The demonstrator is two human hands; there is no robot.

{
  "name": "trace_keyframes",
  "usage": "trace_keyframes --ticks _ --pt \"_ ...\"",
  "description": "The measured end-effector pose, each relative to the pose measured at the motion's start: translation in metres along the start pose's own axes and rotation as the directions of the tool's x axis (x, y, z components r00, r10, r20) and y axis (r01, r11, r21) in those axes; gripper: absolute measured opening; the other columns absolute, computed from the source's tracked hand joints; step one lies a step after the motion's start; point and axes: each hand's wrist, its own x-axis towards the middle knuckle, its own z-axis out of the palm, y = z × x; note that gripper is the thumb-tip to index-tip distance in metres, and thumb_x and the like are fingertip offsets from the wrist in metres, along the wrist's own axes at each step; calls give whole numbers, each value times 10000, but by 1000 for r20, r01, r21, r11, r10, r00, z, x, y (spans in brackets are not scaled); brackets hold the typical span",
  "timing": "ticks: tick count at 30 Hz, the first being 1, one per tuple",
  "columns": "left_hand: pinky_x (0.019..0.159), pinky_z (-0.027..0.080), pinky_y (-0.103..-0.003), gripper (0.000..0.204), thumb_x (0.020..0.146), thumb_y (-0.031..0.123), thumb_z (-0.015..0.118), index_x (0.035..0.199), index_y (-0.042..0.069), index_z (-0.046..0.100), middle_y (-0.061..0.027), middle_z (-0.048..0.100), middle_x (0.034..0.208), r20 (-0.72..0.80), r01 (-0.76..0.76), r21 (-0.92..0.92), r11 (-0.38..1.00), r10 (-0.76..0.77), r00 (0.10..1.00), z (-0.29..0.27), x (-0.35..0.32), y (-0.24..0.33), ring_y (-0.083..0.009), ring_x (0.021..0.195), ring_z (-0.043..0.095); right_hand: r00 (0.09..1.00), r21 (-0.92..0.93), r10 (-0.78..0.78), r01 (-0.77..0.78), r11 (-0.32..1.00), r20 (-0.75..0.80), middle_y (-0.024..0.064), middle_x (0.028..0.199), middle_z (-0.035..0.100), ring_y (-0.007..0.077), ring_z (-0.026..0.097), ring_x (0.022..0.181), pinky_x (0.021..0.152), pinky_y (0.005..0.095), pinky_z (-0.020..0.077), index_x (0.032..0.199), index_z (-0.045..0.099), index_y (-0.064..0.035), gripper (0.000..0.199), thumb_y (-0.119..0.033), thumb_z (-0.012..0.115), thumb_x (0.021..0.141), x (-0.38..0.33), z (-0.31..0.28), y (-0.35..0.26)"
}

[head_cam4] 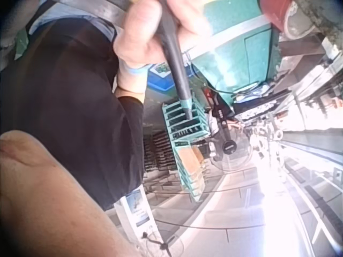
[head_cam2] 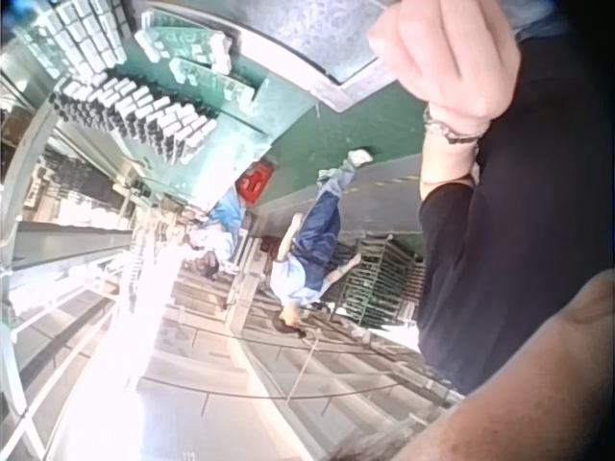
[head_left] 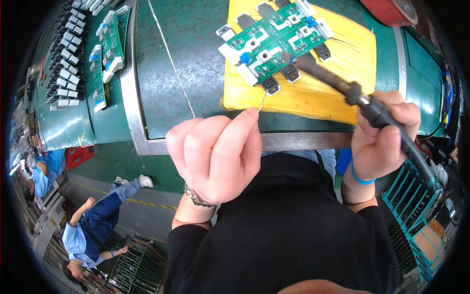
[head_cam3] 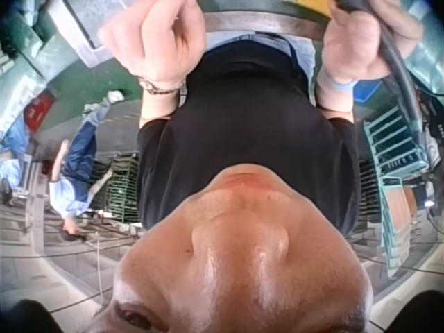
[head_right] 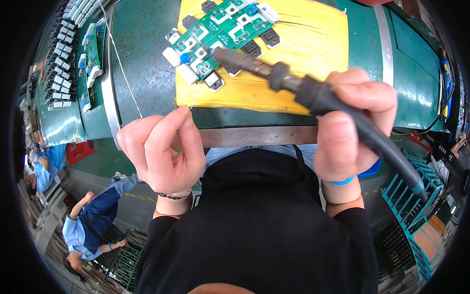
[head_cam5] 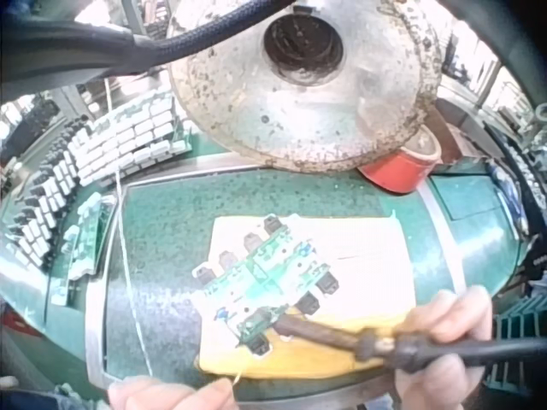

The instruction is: The person aligns electronic components onto a circuit board, solders them using a soldering iron and solder wire, sets the finished board aside, and retrieves more components from a tray.

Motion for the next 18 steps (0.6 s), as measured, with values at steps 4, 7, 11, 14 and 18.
trace_keyframes --ticks 4,7,11,14,18 --pt "681 382 -284 274 694 39 829 936 120 727 -3 580 813 -16 -47 165 985 51 999 -7 -1 1 -175 739 503 999 29 12 -11 1000 -32 83 878 514 128 449 698 612 260 373 1106 504 -33 312 -231 645 910 2 -7 -3" --pt "678 371 -286 272 692 78 840 941 131 744 4 577 806 -48 -5 243 970 17 999 -8 0 -1 -168 743 488 1000 20 11 -11 1000 -17 83 867 517 125 449 693 618 258 376 1097 506 -30 298 -216 642 909 3 -9 -2" --pt "667 377 -278 237 723 29 815 942 83 741 -11 598 827 45 21 39 999 -23 999 -5 3 -7 -167 725 497 1000 -65 9 -10 998 -7 84 850 510 115 437 677 610 244 361 1099 517 -27 263 -191 622 921 1 -7 0" --pt "661 416 -299 213 749 -42 759 936 54 727 -42 620 826 -52 61 -99 993 -66 996 4 4 -6 -196 738 549 1000 -103 -12 14 995 23 80 827 483 102 407 638 553 220 327 1134 543 -36 245 -193 586 951 0 -6 2" --pt "655 423 -294 218 740 -33 773 935 55 731 -43 614 806 2 13 -15 1000 -13 1000 3 6 -4 -197 736 545 998 -133 -65 62 989 -16 75 827 479 103 404 645 564 224 328 1148 554 -44 238 -178 574 952 0 -9 4"
